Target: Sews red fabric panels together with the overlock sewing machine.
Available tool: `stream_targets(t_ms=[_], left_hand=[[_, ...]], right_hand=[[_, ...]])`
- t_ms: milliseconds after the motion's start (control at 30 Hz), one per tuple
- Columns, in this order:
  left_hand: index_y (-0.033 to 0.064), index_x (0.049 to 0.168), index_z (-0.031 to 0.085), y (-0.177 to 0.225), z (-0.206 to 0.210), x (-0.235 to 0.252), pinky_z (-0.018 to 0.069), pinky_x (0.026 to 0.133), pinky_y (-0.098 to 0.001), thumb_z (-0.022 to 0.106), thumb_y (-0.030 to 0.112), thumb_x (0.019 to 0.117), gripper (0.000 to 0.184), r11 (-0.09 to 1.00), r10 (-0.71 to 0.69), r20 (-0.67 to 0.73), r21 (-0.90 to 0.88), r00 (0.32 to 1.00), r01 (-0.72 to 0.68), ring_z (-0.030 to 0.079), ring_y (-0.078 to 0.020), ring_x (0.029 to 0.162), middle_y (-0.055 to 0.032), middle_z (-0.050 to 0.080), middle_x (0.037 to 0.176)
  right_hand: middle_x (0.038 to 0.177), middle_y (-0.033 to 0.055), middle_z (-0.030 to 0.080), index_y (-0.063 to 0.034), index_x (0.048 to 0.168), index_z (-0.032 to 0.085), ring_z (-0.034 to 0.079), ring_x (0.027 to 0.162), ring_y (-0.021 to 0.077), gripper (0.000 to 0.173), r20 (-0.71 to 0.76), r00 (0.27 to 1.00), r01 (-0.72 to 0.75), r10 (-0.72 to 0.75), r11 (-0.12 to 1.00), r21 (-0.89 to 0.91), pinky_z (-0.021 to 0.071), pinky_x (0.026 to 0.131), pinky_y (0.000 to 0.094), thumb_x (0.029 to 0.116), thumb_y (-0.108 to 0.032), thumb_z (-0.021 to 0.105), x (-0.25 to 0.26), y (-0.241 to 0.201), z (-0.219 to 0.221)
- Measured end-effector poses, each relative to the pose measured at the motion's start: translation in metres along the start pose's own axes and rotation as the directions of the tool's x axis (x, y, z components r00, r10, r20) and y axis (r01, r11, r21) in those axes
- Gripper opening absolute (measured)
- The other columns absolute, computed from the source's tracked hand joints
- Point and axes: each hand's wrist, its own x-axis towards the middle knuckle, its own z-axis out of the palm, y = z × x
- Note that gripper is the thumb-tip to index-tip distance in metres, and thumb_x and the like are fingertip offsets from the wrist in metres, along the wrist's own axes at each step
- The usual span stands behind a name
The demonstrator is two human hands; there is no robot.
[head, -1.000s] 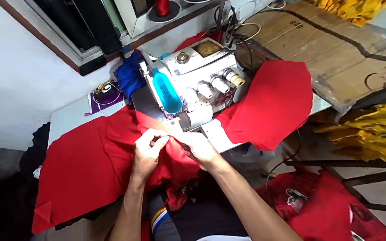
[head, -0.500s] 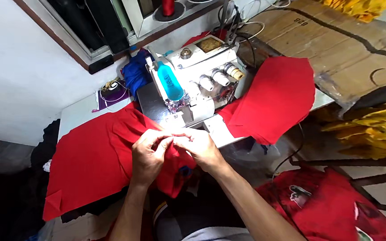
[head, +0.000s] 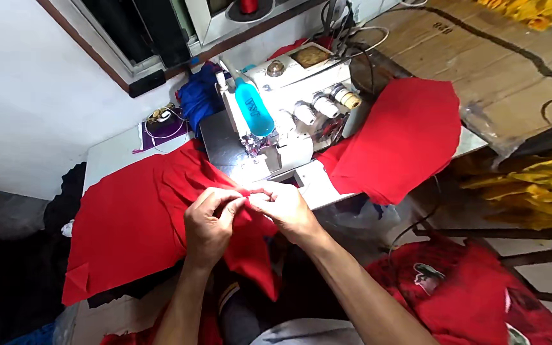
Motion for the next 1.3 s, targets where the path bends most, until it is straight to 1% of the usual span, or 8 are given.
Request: stream_targets(t_ms=[167,300,367,467,600,833,1000,1300], left_hand=[[0.0113,0.091,0.078,-0.001,0.0,0.002,0.0573,0.072,-0.0156,0.081,0.012,0.0839,0.008,0.998,0.043,-0.005,0.05,0.999,-0.042,0.067,-0.0004,0.084,0.0045,0.072,0.093],[0.0103,0.107,0.071,0.0,-0.005,0.01,0.0563,0.075,-0.0209,0.077,0.019,0.0887,0.021,0.993,0.003,0.12,0.116,0.993,-0.017,0.066,-0.0068,0.098,-0.0032,0.067,0.124],[0.0092,0.116,0.072,0.0,-0.008,0.014,0.0564,0.087,-0.0258,0.073,0.019,0.092,0.026,0.987,-0.019,0.19,0.159,0.982,-0.012,0.066,-0.0096,0.104,-0.0027,0.069,0.117],[0.0126,0.091,0.077,0.002,-0.006,0.016,0.0545,0.078,-0.0193,0.074,0.015,0.0892,0.004,0.984,0.015,0.152,0.175,0.988,-0.042,0.064,-0.0033,0.088,0.0034,0.068,0.093],[0.0106,0.091,0.077,0.003,0.004,0.031,0.0548,0.081,-0.0179,0.074,0.01,0.0899,0.003,0.983,0.058,0.11,0.167,0.992,-0.076,0.065,-0.0028,0.09,0.0016,0.069,0.095],[0.0091,0.105,0.072,-0.017,0.045,0.049,0.0514,0.085,-0.0455,0.068,0.02,0.097,0.014,0.922,0.036,0.108,0.381,0.994,-0.075,0.063,-0.0285,0.102,-0.0101,0.068,0.104],[0.002,0.144,0.051,-0.018,0.058,0.056,0.0363,0.101,-0.0659,0.045,0.022,0.1034,0.045,0.807,-0.105,0.244,0.587,0.964,-0.061,0.036,-0.0426,0.144,-0.0194,0.04,0.158],[0.0015,0.14,0.055,-0.029,0.069,0.082,0.0236,0.111,-0.071,0.039,0.028,0.1035,0.048,0.732,-0.226,0.256,0.681,0.94,-0.009,0.033,-0.0459,0.146,-0.0228,0.039,0.157]], right_hand=[[0.083,0.0033,0.076,-0.0053,0.109,0.075,0.068,0.068,0.0071,0.018,0.048,0.999,0.002,-0.001,1.0,-0.023,0.0561,0.06,0.0225,0.0921,-0.003,0.07,-0.001,0.001,-0.004],[0.088,-0.0001,0.077,-0.008,0.11,0.075,0.07,0.074,0.0055,0.019,0.085,0.996,0.047,-0.038,0.993,-0.109,0.0581,0.067,0.0225,0.0945,-0.001,0.067,-0.002,-0.004,-0.005],[0.091,-0.0017,0.077,-0.0092,0.113,0.073,0.07,0.077,0.0048,0.022,0.065,0.996,0.064,-0.055,0.988,-0.143,0.0581,0.068,0.0229,0.0935,-0.001,0.064,-0.003,-0.003,-0.005],[0.09,-0.0059,0.076,-0.0136,0.111,0.07,0.071,0.076,0.0028,0.021,-0.003,0.997,0.076,-0.08,0.967,-0.244,0.0593,0.066,0.0221,0.091,-0.017,0.071,-0.007,-0.001,-0.004],[0.065,-0.0099,0.065,-0.0179,0.093,0.077,0.056,0.053,0.0,0.011,-0.15,0.981,0.054,-0.124,0.915,-0.4,0.0465,0.05,0.0208,0.0918,-0.029,0.077,-0.003,0.001,-0.007],[0.075,-0.0027,0.069,-0.015,0.094,0.073,0.064,0.065,0.0085,0.012,-0.38,0.92,-0.075,-0.095,0.909,-0.409,0.0548,0.06,0.0329,0.0905,-0.026,0.079,0.015,0.016,-0.028],[0.067,-0.0041,0.066,-0.0152,0.092,0.072,0.059,0.056,0.0061,0.014,-0.448,0.892,-0.123,-0.062,0.92,-0.372,0.0505,0.054,0.0279,0.0889,-0.026,0.08,0.014,0.018,-0.028],[0.062,-0.0041,0.059,-0.0148,0.09,0.071,0.052,0.05,0.007,0.019,-0.467,0.881,-0.103,-0.08,0.93,-0.354,0.0439,0.048,0.0271,0.0883,-0.031,0.081,0.03,0.02,-0.029]])
